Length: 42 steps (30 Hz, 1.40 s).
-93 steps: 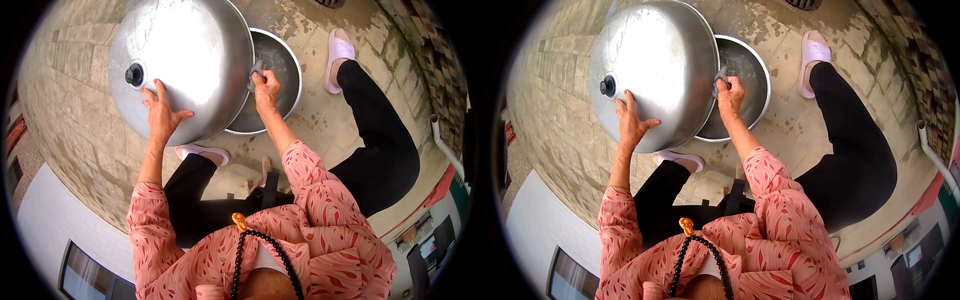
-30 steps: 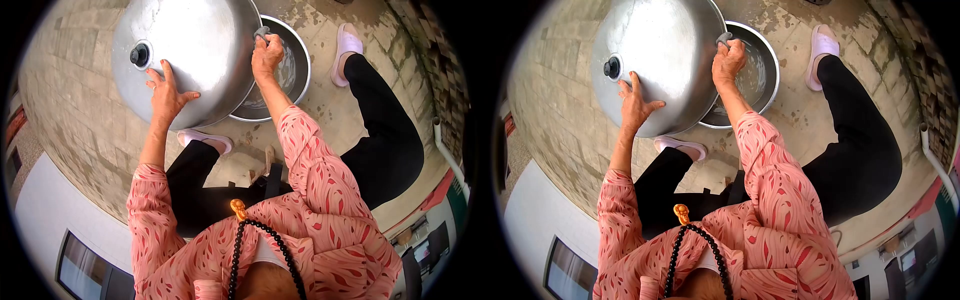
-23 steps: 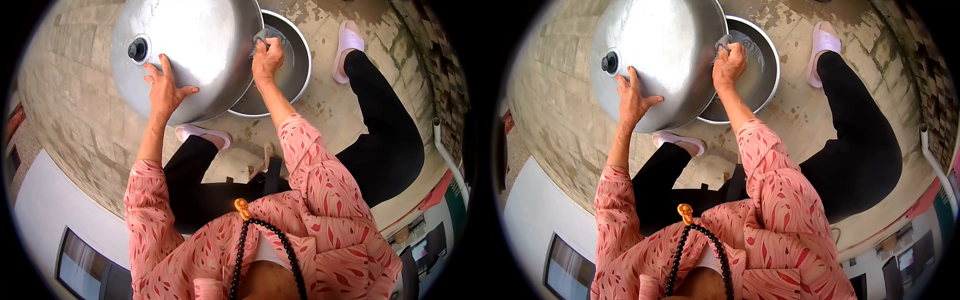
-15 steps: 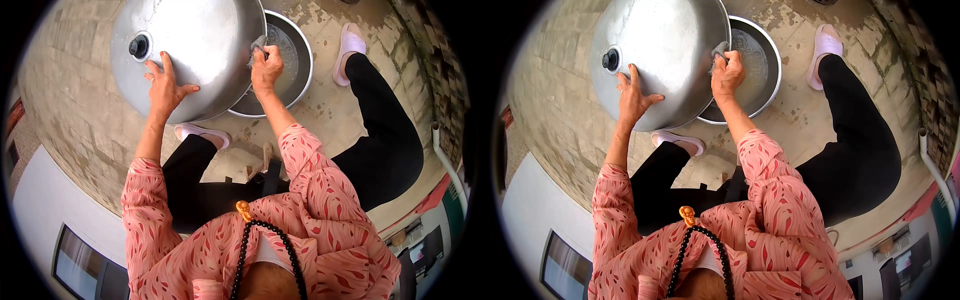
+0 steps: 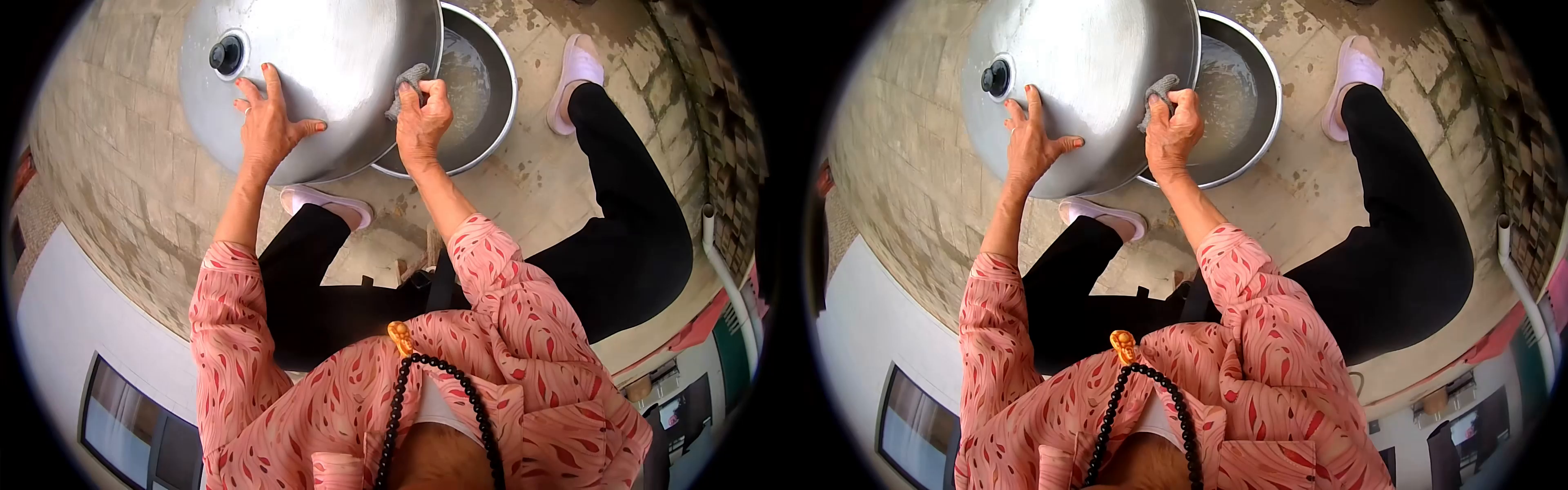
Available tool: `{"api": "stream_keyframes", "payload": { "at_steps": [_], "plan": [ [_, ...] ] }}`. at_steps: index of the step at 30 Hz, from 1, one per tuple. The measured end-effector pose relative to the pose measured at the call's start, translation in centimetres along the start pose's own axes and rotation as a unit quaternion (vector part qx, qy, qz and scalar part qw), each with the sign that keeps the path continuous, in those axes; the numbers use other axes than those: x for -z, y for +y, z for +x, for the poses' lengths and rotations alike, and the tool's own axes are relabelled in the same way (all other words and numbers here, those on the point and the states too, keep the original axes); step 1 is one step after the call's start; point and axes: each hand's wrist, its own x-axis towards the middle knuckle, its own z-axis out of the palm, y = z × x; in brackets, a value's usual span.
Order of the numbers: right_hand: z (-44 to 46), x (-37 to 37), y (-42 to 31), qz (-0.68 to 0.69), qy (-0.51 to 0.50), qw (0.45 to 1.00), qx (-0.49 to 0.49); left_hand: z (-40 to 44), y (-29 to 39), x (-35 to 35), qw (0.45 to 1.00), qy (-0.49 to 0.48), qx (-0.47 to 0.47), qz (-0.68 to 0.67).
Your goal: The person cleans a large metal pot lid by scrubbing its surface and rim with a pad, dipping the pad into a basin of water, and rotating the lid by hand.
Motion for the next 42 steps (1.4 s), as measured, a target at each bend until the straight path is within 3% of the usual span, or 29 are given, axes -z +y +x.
{"api": "stream_keyframes", "payload": {
  "at_steps": [2, 3, 5, 6, 10, 13, 14, 15, 17, 19, 21, 23, 26, 27, 29, 33, 36, 39, 41, 42],
  "plan": [
    [1.3, 0.0, 1.7, -0.018, 0.024, 0.999, -0.017, 0.2, 0.2, 0.4, 1.000, -0.009, 0.011, 0.011],
    [2.5, 0.5, 2.0, -0.021, 0.025, 0.997, -0.072, -0.1, 0.0, 0.1, 1.000, -0.004, 0.002, 0.009],
    [5.5, -0.1, 3.0, -0.072, 0.039, 0.995, -0.057, 0.3, -0.4, -0.1, 1.000, 0.015, -0.015, 0.000],
    [7.0, -0.9, 2.4, -0.031, 0.048, 0.997, -0.056, 0.3, -0.2, 0.0, 1.000, 0.006, -0.004, -0.001],
    [9.2, -3.5, -2.9, -0.036, 0.045, 0.988, 0.146, 0.3, -0.1, 0.3, 1.000, -0.007, -0.001, 0.008],
    [12.7, -4.1, 1.1, -0.032, 0.031, 0.995, 0.087, 0.2, 0.2, 0.5, 1.000, -0.009, 0.007, 0.002],
    [14.5, -4.5, 2.4, -0.059, 0.011, 0.998, 0.027, 0.1, 0.3, 0.6, 1.000, -0.012, 0.010, 0.001],
    [14.9, -4.6, 1.4, -0.126, 0.024, 0.990, 0.065, 0.1, 0.4, 0.7, 1.000, -0.014, 0.013, -0.001],
    [14.3, -5.1, -0.9, -0.098, 0.019, 0.989, 0.108, 0.1, 0.7, 0.9, 0.999, -0.023, 0.021, -0.011],
    [11.9, -4.6, -4.9, -0.068, -0.075, 0.967, 0.232, 0.0, 0.5, 1.1, 0.999, -0.024, 0.021, -0.023],
    [9.9, -5.5, -7.0, -0.071, -0.158, 0.904, 0.391, 0.0, 0.6, 0.9, 0.999, -0.024, 0.023, -0.031],
    [11.1, -8.5, -7.1, -0.150, -0.177, 0.831, 0.505, 0.1, 0.5, 1.2, 0.998, -0.038, 0.028, -0.036],
    [15.5, -12.8, -8.3, -0.155, -0.105, 0.842, 0.506, -0.3, 0.2, 0.7, 0.999, -0.018, 0.025, -0.035],
    [15.4, -12.8, -8.9, -0.172, -0.129, 0.855, 0.471, -0.2, 0.1, 0.6, 0.999, -0.012, 0.022, -0.044],
    [12.8, -11.4, -8.1, -0.154, -0.162, 0.833, 0.506, -0.1, 0.0, 0.6, 0.999, -0.011, 0.015, -0.047],
    [7.2, -5.0, -7.4, -0.187, -0.333, 0.748, 0.543, -0.1, 0.3, 1.3, 0.998, -0.033, 0.010, -0.046],
    [11.5, -7.5, -8.5, -0.195, -0.351, 0.708, 0.581, -0.1, 0.2, 1.7, 0.998, -0.035, 0.004, -0.047],
    [15.2, -15.3, -9.4, -0.197, -0.272, 0.766, 0.548, 0.3, 0.4, 2.3, 0.997, -0.047, 0.005, -0.055],
    [12.6, -17.6, -9.8, -0.152, -0.258, 0.800, 0.519, 0.2, 0.4, 2.4, 0.997, -0.059, 0.005, -0.050],
    [10.7, -17.3, -9.9, -0.142, -0.285, 0.778, 0.541, 0.3, 0.2, 2.3, 0.997, -0.054, 0.005, -0.055]
  ]
}}
